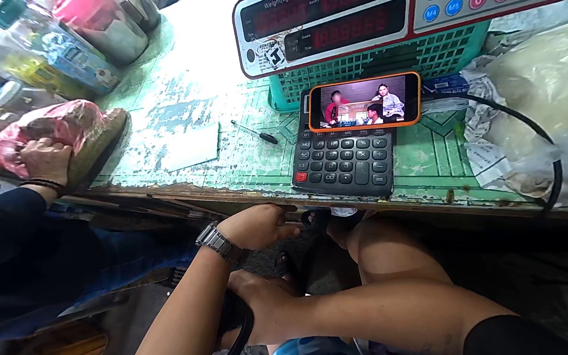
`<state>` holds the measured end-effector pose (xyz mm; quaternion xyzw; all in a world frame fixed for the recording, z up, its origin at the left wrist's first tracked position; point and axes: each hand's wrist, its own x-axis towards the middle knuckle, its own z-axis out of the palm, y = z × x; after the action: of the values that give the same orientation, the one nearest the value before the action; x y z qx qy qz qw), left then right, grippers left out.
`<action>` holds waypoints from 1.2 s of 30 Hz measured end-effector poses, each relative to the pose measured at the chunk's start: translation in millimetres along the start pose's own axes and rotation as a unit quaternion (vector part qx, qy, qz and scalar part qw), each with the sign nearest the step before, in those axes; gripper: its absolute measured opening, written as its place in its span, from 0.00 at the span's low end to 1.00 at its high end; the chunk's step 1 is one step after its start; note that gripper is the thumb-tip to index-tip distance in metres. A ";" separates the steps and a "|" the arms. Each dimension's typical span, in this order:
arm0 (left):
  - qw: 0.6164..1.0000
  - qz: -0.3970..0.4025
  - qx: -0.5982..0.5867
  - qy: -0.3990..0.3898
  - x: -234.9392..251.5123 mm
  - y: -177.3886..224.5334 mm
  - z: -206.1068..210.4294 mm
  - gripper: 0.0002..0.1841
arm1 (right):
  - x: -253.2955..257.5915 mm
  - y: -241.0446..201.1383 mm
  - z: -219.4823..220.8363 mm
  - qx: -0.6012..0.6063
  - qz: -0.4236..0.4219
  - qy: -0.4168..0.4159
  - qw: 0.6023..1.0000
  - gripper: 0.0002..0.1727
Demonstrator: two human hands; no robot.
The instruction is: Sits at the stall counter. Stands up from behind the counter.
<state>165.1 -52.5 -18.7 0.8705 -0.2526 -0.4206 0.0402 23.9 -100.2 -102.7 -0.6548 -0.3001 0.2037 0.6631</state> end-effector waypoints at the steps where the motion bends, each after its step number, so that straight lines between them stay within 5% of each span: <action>1: 1.000 0.001 0.002 0.000 0.3 -0.4 0.1 0.30 | 0.0 0.0 0.1 0.001 0.001 -0.001 1.000 0.47; 36: 1.000 -0.017 -0.003 0.012 -2.3 -2.7 1.7 0.30 | -1.3 1.6 2.4 0.007 -0.006 -0.004 1.000 0.48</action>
<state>163.7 -48.8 -18.9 0.8794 -0.2356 -0.4119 0.0384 21.5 -99.1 -104.5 -0.6475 -0.3051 0.2048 0.6676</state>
